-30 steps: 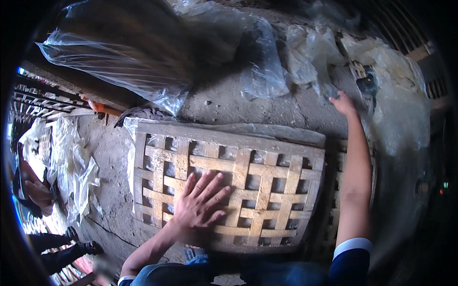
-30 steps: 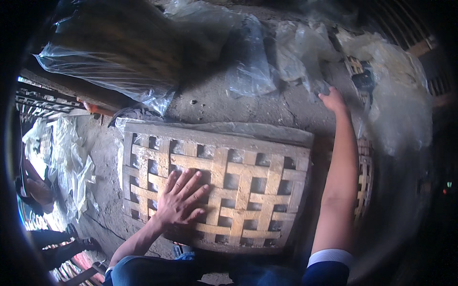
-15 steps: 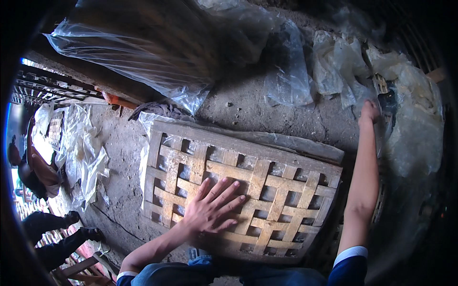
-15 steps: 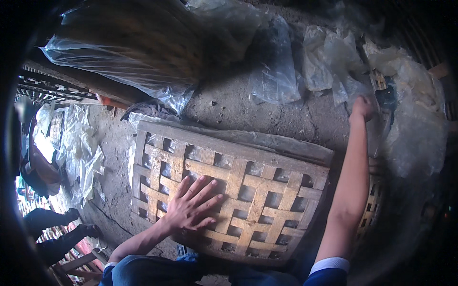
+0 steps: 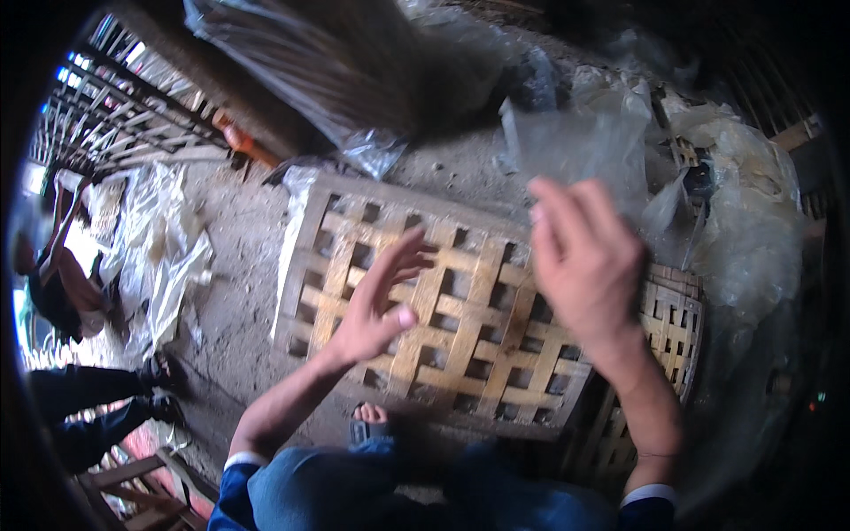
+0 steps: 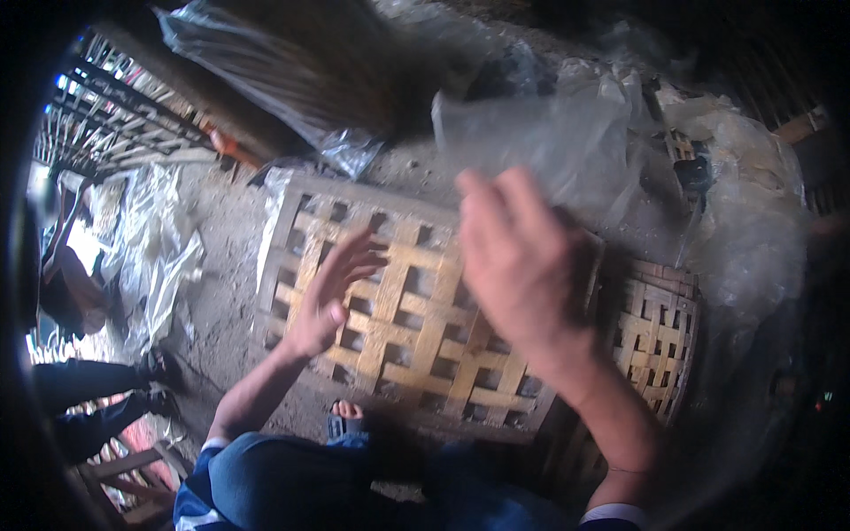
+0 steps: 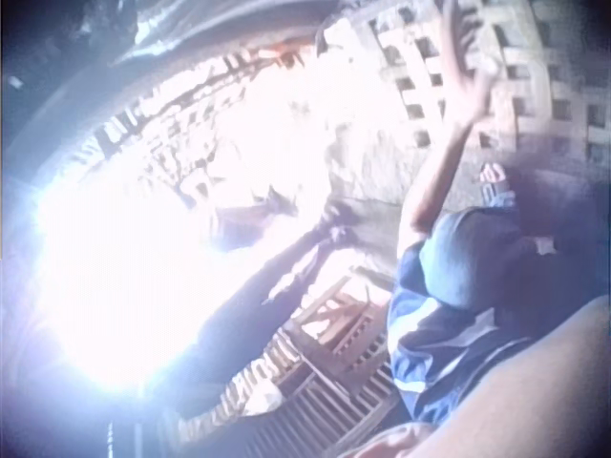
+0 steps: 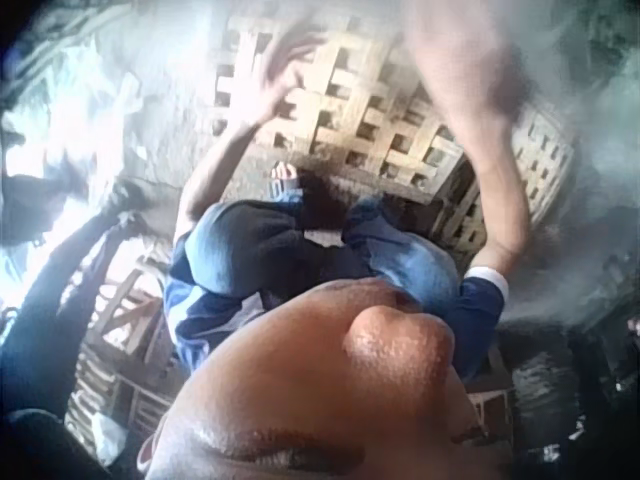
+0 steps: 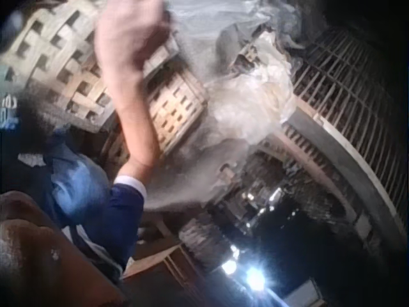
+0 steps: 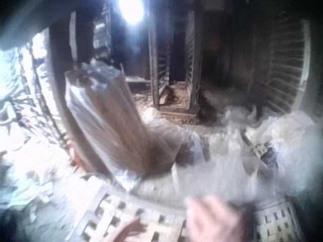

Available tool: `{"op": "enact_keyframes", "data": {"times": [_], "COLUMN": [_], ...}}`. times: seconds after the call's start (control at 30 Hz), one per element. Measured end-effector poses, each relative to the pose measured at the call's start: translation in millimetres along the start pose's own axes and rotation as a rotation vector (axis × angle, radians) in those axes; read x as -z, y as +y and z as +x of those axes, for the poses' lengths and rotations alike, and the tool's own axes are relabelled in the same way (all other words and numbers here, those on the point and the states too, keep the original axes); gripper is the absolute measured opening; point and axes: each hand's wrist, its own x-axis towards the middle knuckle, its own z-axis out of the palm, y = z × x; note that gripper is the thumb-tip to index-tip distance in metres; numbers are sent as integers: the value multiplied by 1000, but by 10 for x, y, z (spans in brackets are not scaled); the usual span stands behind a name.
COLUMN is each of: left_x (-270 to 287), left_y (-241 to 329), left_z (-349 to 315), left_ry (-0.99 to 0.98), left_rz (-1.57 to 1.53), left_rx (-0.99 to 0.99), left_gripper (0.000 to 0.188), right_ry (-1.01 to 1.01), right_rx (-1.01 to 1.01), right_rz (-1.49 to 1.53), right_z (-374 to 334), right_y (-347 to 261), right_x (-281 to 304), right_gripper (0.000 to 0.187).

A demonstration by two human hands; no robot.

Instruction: The person assembles a woven tray by placing a plastic sheet over a rectangular woven frame, pressing it down, and adjusting the edges. They repeat this process with a second tray, aligning and smoothing the plastic covering.

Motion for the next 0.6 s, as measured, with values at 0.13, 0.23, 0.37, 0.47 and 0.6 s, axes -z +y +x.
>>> {"op": "enact_keyframes", "data": {"times": [0.13, 0.23, 0.37, 0.47, 0.6], "left_x": [-44, -145, -64, 116, 285], "left_y": [277, 130, -65, -67, -144], "left_z": [65, -16, -140, -244, -273], "left_ry": [27, 133, 208, 280, 495], "left_rz": [-372, -381, -365, -309, -334], "left_rx": [234, 305, 355, 354, 273], "left_gripper": [87, 43, 24, 23, 23], "right_ry": [-150, -309, -425, -265, -434], "right_rx": [134, 126, -22, 9, -136], "right_rz": [128, 252, 495, 415, 285], "right_z": [-441, -695, -786, -775, -1114], "right_y": [-560, -814, -850, -482, 218], "right_x": [-265, -327, -68, 38, 51], "right_gripper": [24, 27, 36, 38, 51]}}
